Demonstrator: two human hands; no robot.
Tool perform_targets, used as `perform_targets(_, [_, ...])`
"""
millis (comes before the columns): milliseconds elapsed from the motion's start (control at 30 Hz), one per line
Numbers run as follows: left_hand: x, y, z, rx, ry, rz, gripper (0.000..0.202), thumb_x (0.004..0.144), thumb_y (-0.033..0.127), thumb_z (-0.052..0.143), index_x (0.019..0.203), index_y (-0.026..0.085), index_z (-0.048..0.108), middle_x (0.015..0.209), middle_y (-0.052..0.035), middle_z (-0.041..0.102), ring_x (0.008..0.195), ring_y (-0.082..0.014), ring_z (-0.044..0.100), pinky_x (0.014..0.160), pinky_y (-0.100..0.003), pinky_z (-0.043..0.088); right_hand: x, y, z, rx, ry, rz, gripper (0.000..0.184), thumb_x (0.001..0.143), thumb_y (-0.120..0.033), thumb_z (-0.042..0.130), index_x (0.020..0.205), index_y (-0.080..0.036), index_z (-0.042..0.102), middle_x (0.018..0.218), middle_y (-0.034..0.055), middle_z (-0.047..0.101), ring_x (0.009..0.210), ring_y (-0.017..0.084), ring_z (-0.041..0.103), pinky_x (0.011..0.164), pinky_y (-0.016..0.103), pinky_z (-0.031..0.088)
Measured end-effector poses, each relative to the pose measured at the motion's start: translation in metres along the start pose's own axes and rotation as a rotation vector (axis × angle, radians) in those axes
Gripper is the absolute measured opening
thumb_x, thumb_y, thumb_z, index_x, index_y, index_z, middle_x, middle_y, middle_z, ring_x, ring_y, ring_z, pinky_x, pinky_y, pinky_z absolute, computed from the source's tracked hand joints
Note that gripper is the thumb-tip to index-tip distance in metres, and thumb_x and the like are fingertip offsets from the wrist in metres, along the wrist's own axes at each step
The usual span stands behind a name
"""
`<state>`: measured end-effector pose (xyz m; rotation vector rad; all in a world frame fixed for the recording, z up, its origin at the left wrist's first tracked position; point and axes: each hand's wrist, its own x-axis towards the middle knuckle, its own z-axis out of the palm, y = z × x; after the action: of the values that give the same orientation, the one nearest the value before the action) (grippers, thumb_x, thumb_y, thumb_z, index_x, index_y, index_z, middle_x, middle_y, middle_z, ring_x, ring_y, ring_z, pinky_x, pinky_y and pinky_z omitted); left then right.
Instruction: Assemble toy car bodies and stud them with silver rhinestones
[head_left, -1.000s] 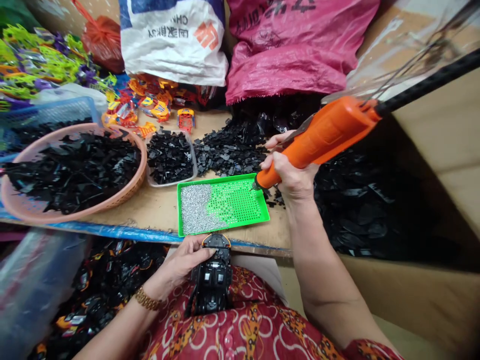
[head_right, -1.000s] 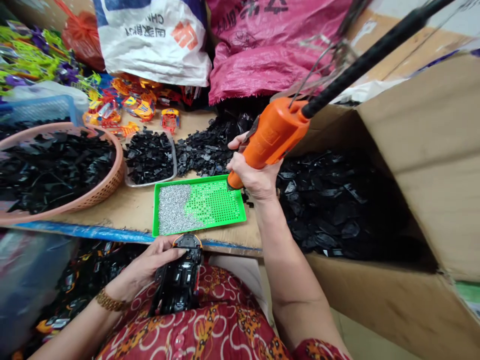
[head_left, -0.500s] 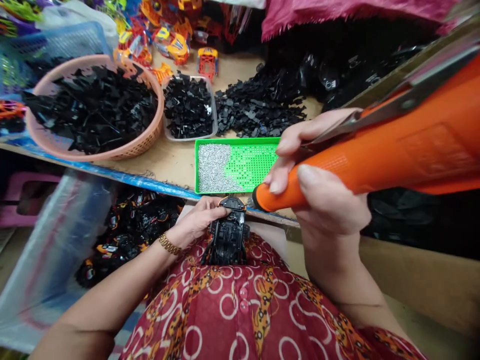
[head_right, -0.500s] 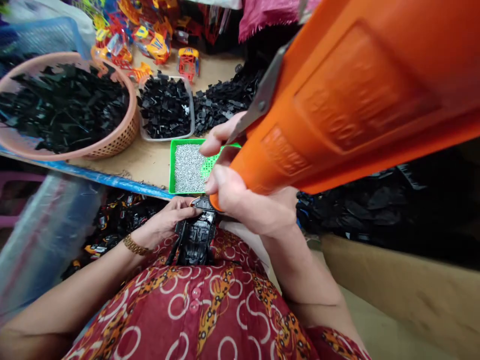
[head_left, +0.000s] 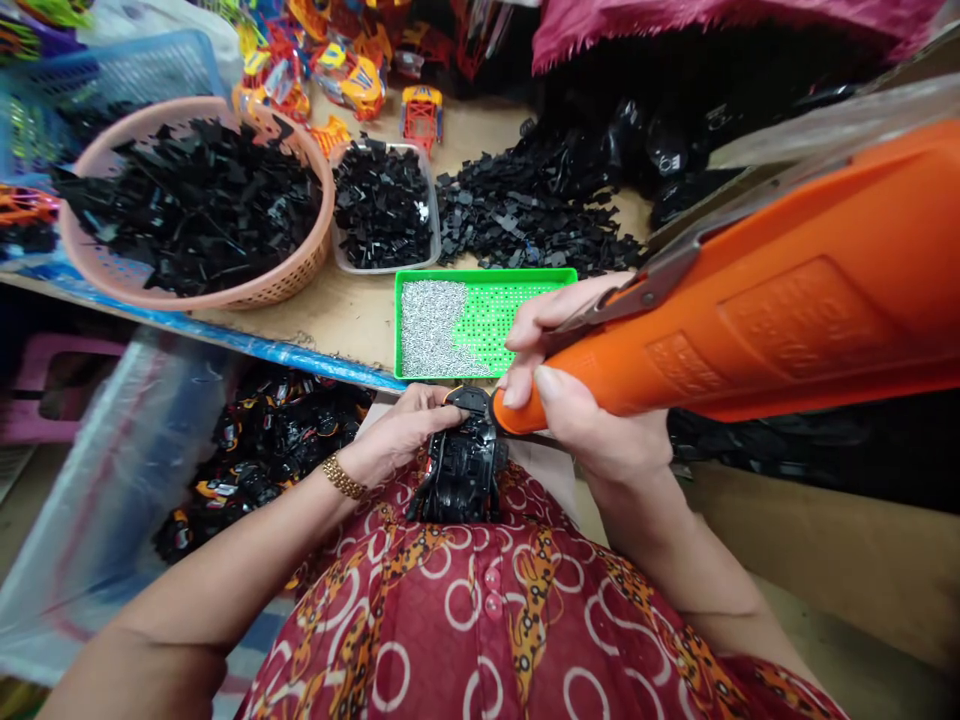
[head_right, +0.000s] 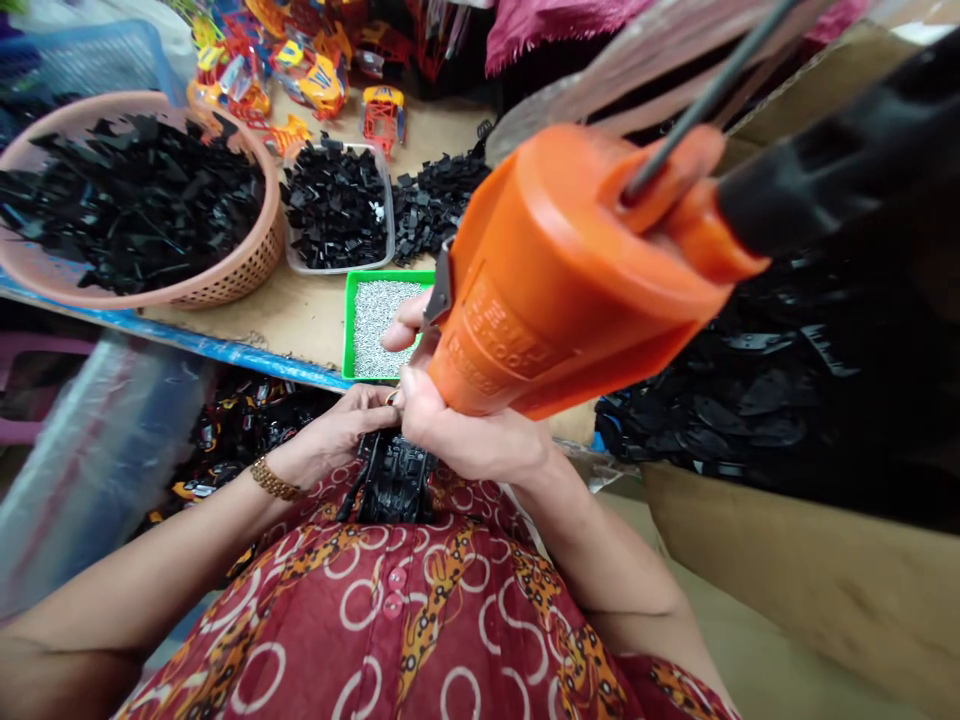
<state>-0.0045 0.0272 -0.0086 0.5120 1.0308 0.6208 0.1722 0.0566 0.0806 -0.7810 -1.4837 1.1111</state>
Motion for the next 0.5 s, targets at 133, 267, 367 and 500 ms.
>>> perform_targets(133, [0.0008,0.0005,0.0003,0.007,0.003,-0.006,0.031,0.053,0.029,0.088,0.06,0.014,0.062,0.054,0.0023,0.06,0.044,-0.0074,0.05,0.045,-0.021,0.035,-0.0003,0.0044,-0.0019,-0.007,-0.014,0.002,0.032,0.08,-0.015,0.064,0.106,-0.033,0.057,0.098,-0.0025,0.062,0.057,0.013,0.063,0.052,0.033,0.054])
perform_targets(267, [0.0017,0.0002,-0.0009,0.017,-0.019,0.009,0.032,0.055,0.03,0.089,0.059,0.015,0.061,0.053,0.0031,0.058,0.045,-0.0071,0.048,0.046,-0.021,0.033,-0.0006,0.009,-0.0039,-0.025,-0.024,0.008,0.035,0.078,-0.018,0.066,0.107,-0.036,0.057,0.1,-0.003,0.064,0.056,0.012,0.061,0.051,0.031,0.055])
perform_targets(367, [0.0026,0.0,-0.0015,0.037,-0.021,0.026,0.033,0.057,0.031,0.089,0.058,0.015,0.059,0.053,0.0035,0.055,0.045,-0.0067,0.045,0.046,-0.021,0.031,-0.0009,0.01,-0.0038,-0.017,-0.021,0.009,0.036,0.076,-0.017,0.068,0.106,-0.036,0.059,0.098,-0.0026,0.064,0.058,0.013,0.062,0.052,0.032,0.057])
perform_targets(500, [0.0035,-0.0016,-0.001,0.063,-0.013,0.072,0.034,0.057,0.034,0.089,0.057,0.015,0.06,0.052,0.0031,0.055,0.045,-0.0069,0.043,0.044,-0.022,0.03,-0.003,0.0063,-0.0015,0.06,-0.039,0.064,0.039,0.072,-0.01,0.069,0.102,-0.031,0.056,0.094,-0.0008,0.064,0.058,0.014,0.061,0.051,0.033,0.059])
